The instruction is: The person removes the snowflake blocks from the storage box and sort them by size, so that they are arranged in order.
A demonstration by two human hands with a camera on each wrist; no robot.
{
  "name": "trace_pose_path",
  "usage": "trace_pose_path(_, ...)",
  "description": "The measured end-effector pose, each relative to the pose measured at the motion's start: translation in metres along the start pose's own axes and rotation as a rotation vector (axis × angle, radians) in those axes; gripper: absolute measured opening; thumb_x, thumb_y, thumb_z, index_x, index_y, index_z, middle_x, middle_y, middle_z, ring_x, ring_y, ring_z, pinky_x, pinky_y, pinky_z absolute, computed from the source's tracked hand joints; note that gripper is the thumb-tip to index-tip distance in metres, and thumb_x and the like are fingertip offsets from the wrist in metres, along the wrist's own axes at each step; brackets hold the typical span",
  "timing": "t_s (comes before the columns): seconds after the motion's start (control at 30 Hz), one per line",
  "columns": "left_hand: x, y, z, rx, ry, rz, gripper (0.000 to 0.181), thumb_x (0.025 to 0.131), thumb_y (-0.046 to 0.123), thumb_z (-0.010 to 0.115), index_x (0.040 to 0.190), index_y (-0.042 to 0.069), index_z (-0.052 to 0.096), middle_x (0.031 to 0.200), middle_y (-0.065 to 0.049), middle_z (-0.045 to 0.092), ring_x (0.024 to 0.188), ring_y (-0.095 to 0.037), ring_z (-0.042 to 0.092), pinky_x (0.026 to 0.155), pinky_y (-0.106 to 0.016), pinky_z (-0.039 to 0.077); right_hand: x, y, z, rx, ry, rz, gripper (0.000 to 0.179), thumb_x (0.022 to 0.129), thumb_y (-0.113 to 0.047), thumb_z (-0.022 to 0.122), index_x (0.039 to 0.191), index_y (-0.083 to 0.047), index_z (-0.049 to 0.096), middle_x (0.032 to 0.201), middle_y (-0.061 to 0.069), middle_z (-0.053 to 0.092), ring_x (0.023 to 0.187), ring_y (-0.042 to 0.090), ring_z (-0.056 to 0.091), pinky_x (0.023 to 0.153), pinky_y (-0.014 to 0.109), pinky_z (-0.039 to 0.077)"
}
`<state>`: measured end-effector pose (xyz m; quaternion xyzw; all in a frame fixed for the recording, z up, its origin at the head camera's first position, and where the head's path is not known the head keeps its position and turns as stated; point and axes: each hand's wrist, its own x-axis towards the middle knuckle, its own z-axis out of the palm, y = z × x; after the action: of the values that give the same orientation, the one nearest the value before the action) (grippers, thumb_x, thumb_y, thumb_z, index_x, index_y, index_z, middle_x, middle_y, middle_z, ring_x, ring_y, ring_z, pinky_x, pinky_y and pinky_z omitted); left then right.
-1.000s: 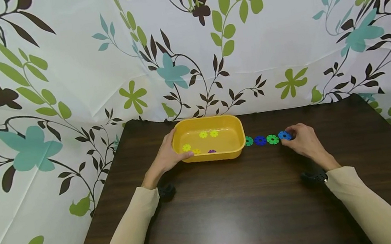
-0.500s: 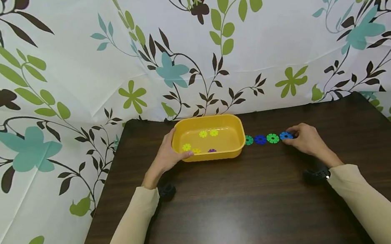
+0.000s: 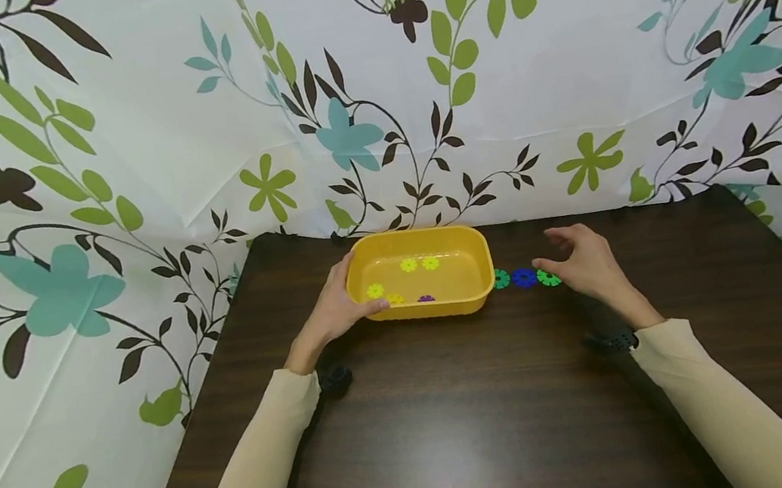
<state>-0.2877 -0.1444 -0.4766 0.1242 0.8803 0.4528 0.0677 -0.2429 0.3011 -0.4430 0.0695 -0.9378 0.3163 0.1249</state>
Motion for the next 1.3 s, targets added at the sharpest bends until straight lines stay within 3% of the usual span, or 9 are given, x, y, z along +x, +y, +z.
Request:
trace_pose_path(0.2, 0.001, 0.003, -0.001, 0.000, 0.002, 0.003, 0.126, 0.081, 0.045, 0.095, 0.177, 0.023, 0.016, 0.177, -0.017, 0.027, 0.140, -0.040, 0.050, 0.119, -0.057, 0.046, 0.027, -0.056, 0.022, 0.024, -0.084, -0.112, 0.056, 0.091, -0.020, 0.088, 0.137, 0.007, 0.070, 0.123, 0.027, 0.072, 0.111, 0.044, 0.066, 0.098, 0.060, 0.056)
trace_pose_path(0.47, 0.002, 0.005, -0.002, -0.019, 0.009, 0.015, 0.124, 0.082, 0.040, 0.094, 0.177, 0.021, 0.016, 0.177, -0.019, 0.026, 0.141, -0.041, 0.050, 0.122, -0.059, 0.044, 0.048, -0.120, 0.070, 0.085, -0.310, -0.231, 0.055, 0.091, -0.022, 0.087, 0.136, 0.005, 0.071, 0.126, 0.025, 0.075, 0.113, 0.040, 0.068, 0.097, 0.054, 0.057)
trace_pose_path(0.6, 0.004, 0.005, -0.001, -0.014, 0.009, 0.028, 0.123, 0.083, 0.040, 0.094, 0.177, 0.021, 0.017, 0.176, -0.019, 0.027, 0.141, -0.041, 0.050, 0.121, -0.060, 0.045, 0.058, -0.144, 0.093, 0.085, -0.434, -0.240, 0.049, 0.091, -0.021, 0.086, 0.133, 0.002, 0.074, 0.126, 0.021, 0.077, 0.115, 0.038, 0.068, 0.102, 0.052, 0.058)
trace_pose_path(0.97, 0.003, 0.005, 0.003, -0.020, 0.001, 0.020, 0.121, 0.084, 0.041, 0.094, 0.176, 0.022, 0.018, 0.176, -0.019, 0.028, 0.144, -0.042, 0.049, 0.123, -0.061, 0.044, 0.081, -0.157, 0.134, -0.023, -0.693, -0.262, 0.043, 0.091, -0.007, 0.084, 0.134, -0.002, 0.076, 0.128, 0.016, 0.079, 0.116, 0.031, 0.070, 0.108, 0.047, 0.058)
trace_pose_path(1.3, -0.001, 0.003, 0.000, -0.007, 0.000, 0.014, 0.122, 0.084, 0.044, 0.092, 0.176, 0.021, 0.017, 0.176, -0.019, 0.027, 0.143, -0.042, 0.051, 0.122, -0.060, 0.045, 0.087, -0.164, 0.144, -0.132, -0.785, -0.344, 0.033, 0.093, 0.001, 0.079, 0.126, -0.004, 0.081, 0.120, 0.012, 0.080, 0.106, 0.025, 0.067, 0.105, 0.042, 0.058)
